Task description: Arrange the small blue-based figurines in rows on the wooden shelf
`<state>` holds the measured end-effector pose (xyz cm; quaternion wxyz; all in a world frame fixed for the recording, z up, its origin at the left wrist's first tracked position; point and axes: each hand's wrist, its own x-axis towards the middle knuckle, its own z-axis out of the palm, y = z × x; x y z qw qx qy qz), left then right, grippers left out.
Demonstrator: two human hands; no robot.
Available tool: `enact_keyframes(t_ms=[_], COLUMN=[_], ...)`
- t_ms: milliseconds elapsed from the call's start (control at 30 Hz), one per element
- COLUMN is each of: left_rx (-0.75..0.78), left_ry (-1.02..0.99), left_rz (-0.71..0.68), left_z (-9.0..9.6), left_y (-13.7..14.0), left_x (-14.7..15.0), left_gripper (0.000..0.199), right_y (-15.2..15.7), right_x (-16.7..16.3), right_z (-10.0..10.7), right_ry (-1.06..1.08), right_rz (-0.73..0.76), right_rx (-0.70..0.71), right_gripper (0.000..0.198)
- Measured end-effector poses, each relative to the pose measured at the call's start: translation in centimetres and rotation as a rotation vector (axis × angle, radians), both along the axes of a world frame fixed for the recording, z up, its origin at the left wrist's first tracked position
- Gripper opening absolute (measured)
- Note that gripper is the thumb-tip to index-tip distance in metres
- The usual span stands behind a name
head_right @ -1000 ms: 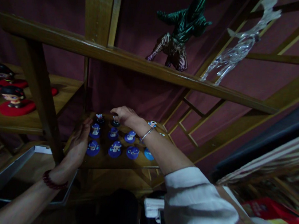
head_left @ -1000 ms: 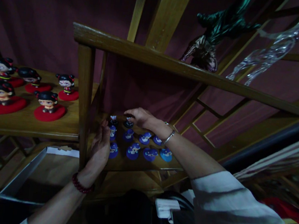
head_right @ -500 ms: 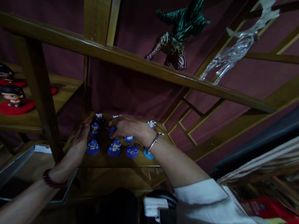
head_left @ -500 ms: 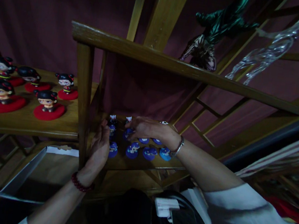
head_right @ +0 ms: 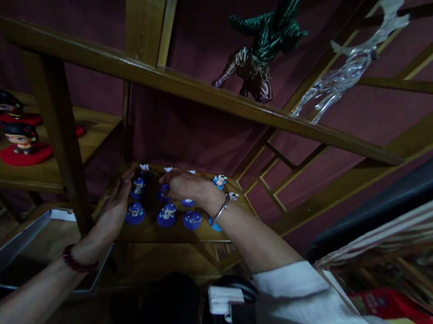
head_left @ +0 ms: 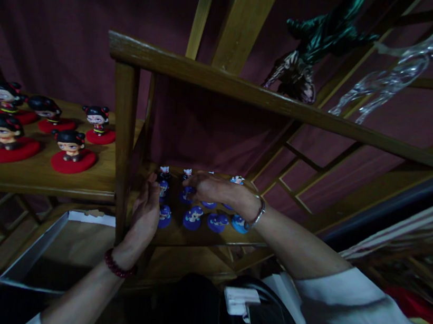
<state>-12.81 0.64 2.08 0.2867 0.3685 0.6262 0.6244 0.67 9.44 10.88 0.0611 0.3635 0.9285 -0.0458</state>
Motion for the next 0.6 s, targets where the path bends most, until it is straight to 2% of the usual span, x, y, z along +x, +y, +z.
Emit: enact_keyframes(t_ms=[200,433,600], left_rx=[-0.02,-0.003,-0.014], left_ry=[0.036,0.039,-0.004], left_rz=[0.01,-0.001,0.008], left_z=[0.27,0.22,0.35], left_y=[-0.09,-0.16,-0.19], left_x=[0.0,0.03,0.1], left_gripper=[0.038,0.039,0.039], right_y=[0.53,0.0,0.25], right_x=[0.45,0.26,0.41], right_z=[-0.32,0.49,0.19], right_ry=[-0.05,-0.097,-0.089], right_rz=[0.019,0.015,0.015], right_rx=[-0.044,-0.05,-0.066], right_gripper=[0.029,0.019,0.024])
